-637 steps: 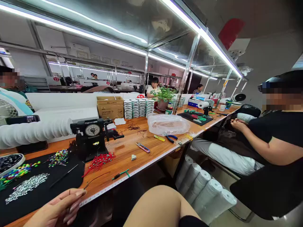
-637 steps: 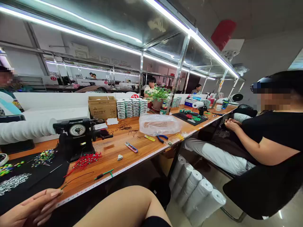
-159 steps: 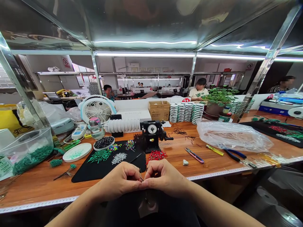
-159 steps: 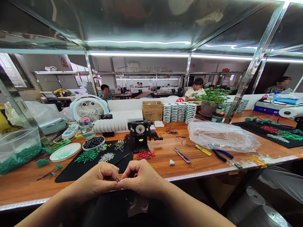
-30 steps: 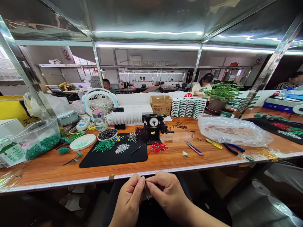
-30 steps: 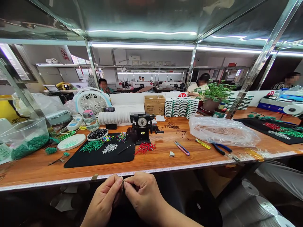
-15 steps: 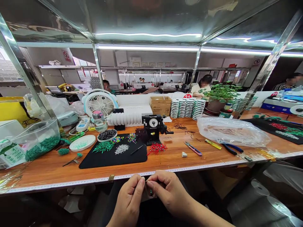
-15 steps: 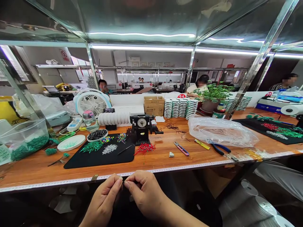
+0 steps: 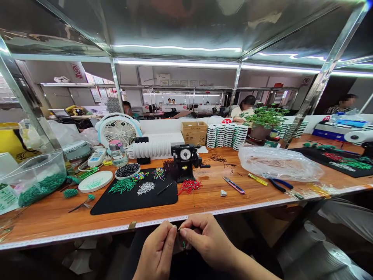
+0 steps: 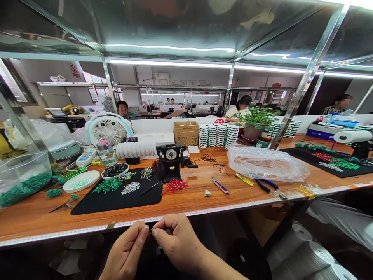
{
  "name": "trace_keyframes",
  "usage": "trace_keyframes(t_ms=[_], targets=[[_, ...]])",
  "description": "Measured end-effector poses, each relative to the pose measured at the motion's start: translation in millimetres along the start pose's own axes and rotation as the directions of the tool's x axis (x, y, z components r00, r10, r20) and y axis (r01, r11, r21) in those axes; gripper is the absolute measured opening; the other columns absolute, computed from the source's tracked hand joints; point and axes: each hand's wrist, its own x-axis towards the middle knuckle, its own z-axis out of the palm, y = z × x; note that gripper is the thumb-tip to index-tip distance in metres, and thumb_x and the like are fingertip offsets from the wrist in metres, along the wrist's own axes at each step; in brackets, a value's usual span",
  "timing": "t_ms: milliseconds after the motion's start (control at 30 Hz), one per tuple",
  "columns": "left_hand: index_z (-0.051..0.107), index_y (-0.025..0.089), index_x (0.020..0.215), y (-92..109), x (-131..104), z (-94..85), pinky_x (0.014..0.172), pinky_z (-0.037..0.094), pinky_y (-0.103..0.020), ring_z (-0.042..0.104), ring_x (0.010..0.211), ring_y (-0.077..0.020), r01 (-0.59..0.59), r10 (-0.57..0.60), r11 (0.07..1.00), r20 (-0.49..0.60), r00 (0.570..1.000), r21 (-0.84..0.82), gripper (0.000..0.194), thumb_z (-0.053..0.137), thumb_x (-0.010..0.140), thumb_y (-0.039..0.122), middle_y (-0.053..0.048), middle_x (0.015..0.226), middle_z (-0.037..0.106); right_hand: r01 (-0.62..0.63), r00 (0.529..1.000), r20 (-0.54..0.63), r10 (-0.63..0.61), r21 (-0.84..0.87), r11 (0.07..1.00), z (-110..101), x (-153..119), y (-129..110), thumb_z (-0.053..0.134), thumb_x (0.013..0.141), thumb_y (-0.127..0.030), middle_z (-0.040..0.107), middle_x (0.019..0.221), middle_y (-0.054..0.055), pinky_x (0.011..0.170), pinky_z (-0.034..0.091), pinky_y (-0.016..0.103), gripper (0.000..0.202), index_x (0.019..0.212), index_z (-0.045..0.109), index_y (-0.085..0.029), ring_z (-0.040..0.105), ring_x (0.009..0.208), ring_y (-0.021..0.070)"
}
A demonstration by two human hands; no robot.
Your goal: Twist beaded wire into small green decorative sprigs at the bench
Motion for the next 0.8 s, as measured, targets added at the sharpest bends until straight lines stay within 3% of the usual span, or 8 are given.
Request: trace_keyframes(t_ms=[100, 300, 433, 633, 800], targets=[[0.045, 0.021, 0.069, -3.5, 0.1, -0.9, 0.053, 0.035, -0.021, 0.042, 0.055, -0.0114, -0.123, 0.124, 0.984, 0.000, 0.992, 0.128, 0.025, 0.038, 0.093, 0.026, 0.003, 0.063, 0.045, -0.023, 1.000, 0.000, 0.023, 0.044, 0.999, -1.0, 1.9, 0.8, 0.061, 0.077, -0.028, 0.061, 0.059, 0.004, 0.052, 0.042, 0.024, 0.022, 0.069, 0.071, -0.010, 0.052, 0.053, 0.0121], [0.044, 0.021, 0.070, -4.5, 2.4, -2.1, 0.053, 0.036, -0.022, 0.044, 0.055, -0.0122, -0.141, 0.143, 0.972, -0.002, 0.990, 0.188, 0.024, 0.038, 0.092, 0.022, 0.002, 0.062, 0.047, -0.039, 0.999, 0.023, 0.038, 0.071, 0.997, -5.1, 5.7, 0.0, 0.063, 0.075, -0.033, 0.063, 0.059, 0.005, 0.056, 0.045, 0.026, 0.026, 0.068, 0.072, -0.010, 0.056, 0.055, 0.0143], [0.047, 0.022, 0.073, -3.0, 4.6, -3.1, 0.056, 0.036, -0.023, 0.046, 0.057, -0.0130, -0.222, 0.220, 0.947, 0.034, 0.975, 0.233, 0.018, 0.041, 0.090, 0.017, 0.002, 0.064, 0.048, -0.059, 0.997, 0.046, 0.056, 0.090, 0.994, -5.7, 7.2, -1.3, 0.064, 0.076, -0.036, 0.063, 0.059, 0.004, 0.057, 0.046, 0.028, 0.029, 0.065, 0.071, -0.010, 0.055, 0.055, 0.0141], [0.048, 0.022, 0.069, 8.6, 7.5, -3.8, 0.053, 0.037, -0.021, 0.044, 0.054, -0.0128, -0.098, 0.101, 0.993, -0.048, 0.994, 0.066, 0.025, 0.039, 0.091, 0.024, 0.002, 0.062, 0.048, 0.033, 0.997, 0.070, -0.039, 0.091, 0.995, -7.7, 3.4, -1.8, 0.059, 0.082, -0.034, 0.063, 0.067, 0.004, 0.062, 0.045, 0.026, 0.026, 0.075, 0.070, -0.011, 0.055, 0.063, 0.0131], [0.049, 0.021, 0.066, 9.0, 7.3, -3.9, 0.052, 0.037, -0.021, 0.044, 0.053, -0.0127, -0.127, 0.130, 0.990, -0.052, 0.990, 0.069, 0.024, 0.042, 0.089, 0.025, 0.001, 0.060, 0.049, -0.019, 0.999, 0.047, 0.015, 0.095, 0.995, -5.8, 1.5, 0.0, 0.063, 0.079, -0.031, 0.061, 0.063, 0.003, 0.059, 0.045, 0.025, 0.022, 0.073, 0.068, -0.010, 0.054, 0.059, 0.0120]])
